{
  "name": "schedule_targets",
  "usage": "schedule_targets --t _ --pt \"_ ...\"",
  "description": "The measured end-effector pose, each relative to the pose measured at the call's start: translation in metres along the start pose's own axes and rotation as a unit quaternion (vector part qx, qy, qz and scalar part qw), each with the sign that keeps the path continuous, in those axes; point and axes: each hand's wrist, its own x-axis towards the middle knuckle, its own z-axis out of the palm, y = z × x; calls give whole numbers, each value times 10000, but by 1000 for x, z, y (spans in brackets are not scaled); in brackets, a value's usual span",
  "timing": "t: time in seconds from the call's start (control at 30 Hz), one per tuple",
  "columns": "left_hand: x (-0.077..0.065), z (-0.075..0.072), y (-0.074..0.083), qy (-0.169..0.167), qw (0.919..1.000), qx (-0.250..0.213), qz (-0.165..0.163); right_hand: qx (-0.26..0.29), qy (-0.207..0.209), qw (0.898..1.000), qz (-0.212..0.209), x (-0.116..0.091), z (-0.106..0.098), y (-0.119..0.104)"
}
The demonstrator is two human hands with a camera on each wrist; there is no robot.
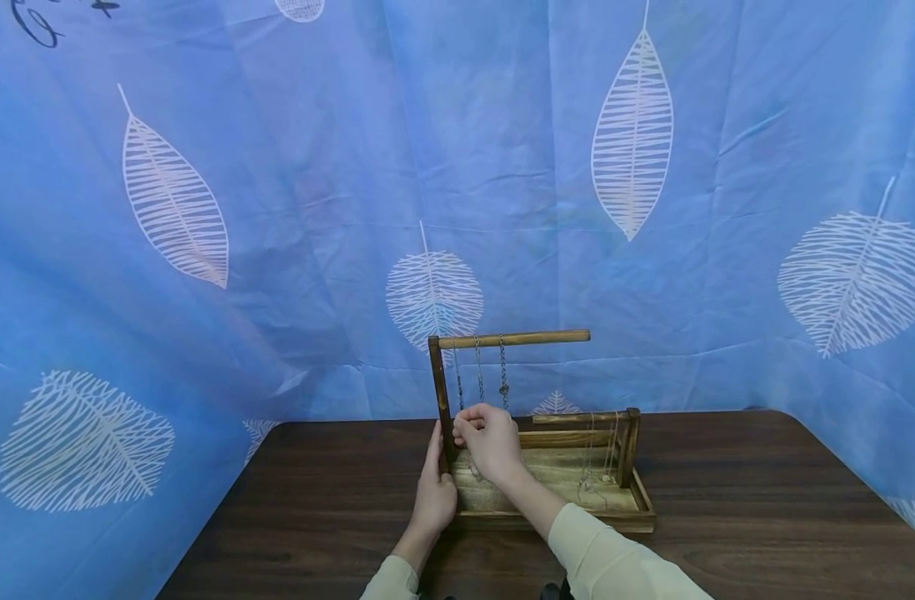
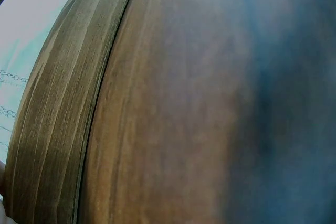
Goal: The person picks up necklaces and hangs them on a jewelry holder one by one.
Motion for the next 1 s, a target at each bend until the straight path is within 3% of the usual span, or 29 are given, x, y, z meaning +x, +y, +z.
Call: schedule_targets --t 0.3,0.53,1.0 --pt "2 -1 -2 0 10000 -27 0 348 -75 9994 0 11 -9 -28" --pt "2 0 -2 0 10000 -45 -20 308 -37 9995 -38 19 -17 -49" --pt "0 -1 0 -34 9998 54 -189 422 41 9980 -473 35 -31 -75"
